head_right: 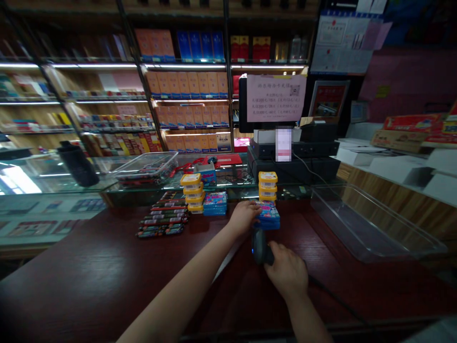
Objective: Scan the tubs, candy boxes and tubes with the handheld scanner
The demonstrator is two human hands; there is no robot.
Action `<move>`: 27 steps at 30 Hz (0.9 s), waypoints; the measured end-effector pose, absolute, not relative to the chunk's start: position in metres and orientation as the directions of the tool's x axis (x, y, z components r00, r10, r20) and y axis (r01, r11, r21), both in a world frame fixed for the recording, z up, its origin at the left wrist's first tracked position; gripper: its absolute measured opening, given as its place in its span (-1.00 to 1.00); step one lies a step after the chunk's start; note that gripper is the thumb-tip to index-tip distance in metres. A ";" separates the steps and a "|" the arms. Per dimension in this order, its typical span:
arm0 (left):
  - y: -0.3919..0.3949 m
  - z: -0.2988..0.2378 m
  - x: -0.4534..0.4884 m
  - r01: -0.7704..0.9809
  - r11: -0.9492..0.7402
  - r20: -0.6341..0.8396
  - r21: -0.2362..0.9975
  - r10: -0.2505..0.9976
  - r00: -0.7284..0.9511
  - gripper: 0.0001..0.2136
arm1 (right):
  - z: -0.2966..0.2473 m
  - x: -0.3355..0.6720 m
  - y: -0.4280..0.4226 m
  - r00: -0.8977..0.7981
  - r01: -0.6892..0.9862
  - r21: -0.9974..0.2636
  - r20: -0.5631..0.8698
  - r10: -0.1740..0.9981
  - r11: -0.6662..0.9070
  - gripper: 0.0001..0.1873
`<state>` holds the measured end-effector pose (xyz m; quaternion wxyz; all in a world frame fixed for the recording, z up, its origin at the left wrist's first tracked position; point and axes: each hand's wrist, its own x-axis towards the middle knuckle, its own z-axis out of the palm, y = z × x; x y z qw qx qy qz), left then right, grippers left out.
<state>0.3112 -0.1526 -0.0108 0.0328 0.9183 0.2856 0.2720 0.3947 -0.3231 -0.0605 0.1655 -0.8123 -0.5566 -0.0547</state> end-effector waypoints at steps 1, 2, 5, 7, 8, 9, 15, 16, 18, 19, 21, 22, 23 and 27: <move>-0.153 -0.011 0.307 0.492 -0.848 0.472 0.195 0.521 0.711 -0.88 | -0.061 0.395 -0.323 0.372 0.923 -0.205 0.274 0.887 -0.324 -0.76; -0.154 -0.011 0.301 0.470 -0.869 0.455 0.156 0.485 0.747 -0.93 | -0.061 0.395 -0.323 0.371 0.924 -0.202 0.274 0.888 -0.324 -0.75; -0.156 -0.012 0.282 0.455 -0.890 0.409 0.027 0.425 0.807 -0.86 | -0.061 0.395 -0.324 0.367 0.925 -0.203 0.262 0.893 -0.321 -0.74; -0.157 -0.015 0.266 0.493 -0.870 0.419 -0.012 0.444 0.792 -0.84 | -0.061 0.395 -0.325 0.365 0.925 -0.204 0.253 0.896 -0.319 -0.73; -0.158 -0.018 0.257 0.516 -0.856 0.444 -0.002 0.462 0.768 -0.84 | -0.061 0.395 -0.325 0.367 0.924 -0.206 0.249 0.896 -0.321 -0.72; -0.157 -0.022 0.248 0.537 -0.843 0.484 0.033 0.483 0.729 -0.84 | -0.060 0.395 -0.325 0.370 0.923 -0.209 0.244 0.896 -0.325 -0.71; -0.157 -0.058 0.206 0.296 -0.616 0.591 0.730 0.786 0.180 -0.90 | -0.062 0.394 -0.326 0.390 0.915 -0.205 0.237 0.890 -0.346 -0.71; -0.158 -0.062 0.204 0.156 -0.518 0.506 0.841 0.855 0.116 -0.93 | -0.062 0.394 -0.327 0.396 0.913 -0.204 0.238 0.887 -0.352 -0.71; -0.160 -0.069 0.202 -0.160 -0.288 0.306 0.944 0.946 0.103 -0.83 | -0.063 0.393 -0.327 0.399 0.912 -0.203 0.238 0.886 -0.356 -0.70; -0.161 -0.071 0.202 -0.296 -0.174 0.222 0.939 0.965 0.137 -0.77 | -0.064 0.393 -0.328 0.396 0.913 -0.205 0.240 0.887 -0.352 -0.71; -0.163 -0.071 0.203 -0.475 -0.006 0.108 0.880 0.976 0.188 -0.64 | -0.065 0.392 -0.329 0.389 0.915 -0.212 0.245 0.888 -0.342 -0.72; -0.164 -0.071 0.203 -0.524 0.040 0.072 0.851 0.979 0.192 -0.60 | -0.065 0.391 -0.329 0.386 0.917 -0.213 0.250 0.888 -0.339 -0.72; -0.164 -0.071 0.202 -0.555 0.069 0.044 0.829 0.981 0.188 -0.58 | -0.065 0.391 -0.330 0.384 0.917 -0.213 0.255 0.887 -0.336 -0.72; -0.160 -0.072 0.199 -0.637 0.104 -0.010 0.764 0.989 0.149 -0.60 | -0.060 0.388 -0.333 0.378 0.915 -0.240 0.239 0.894 -0.323 -0.69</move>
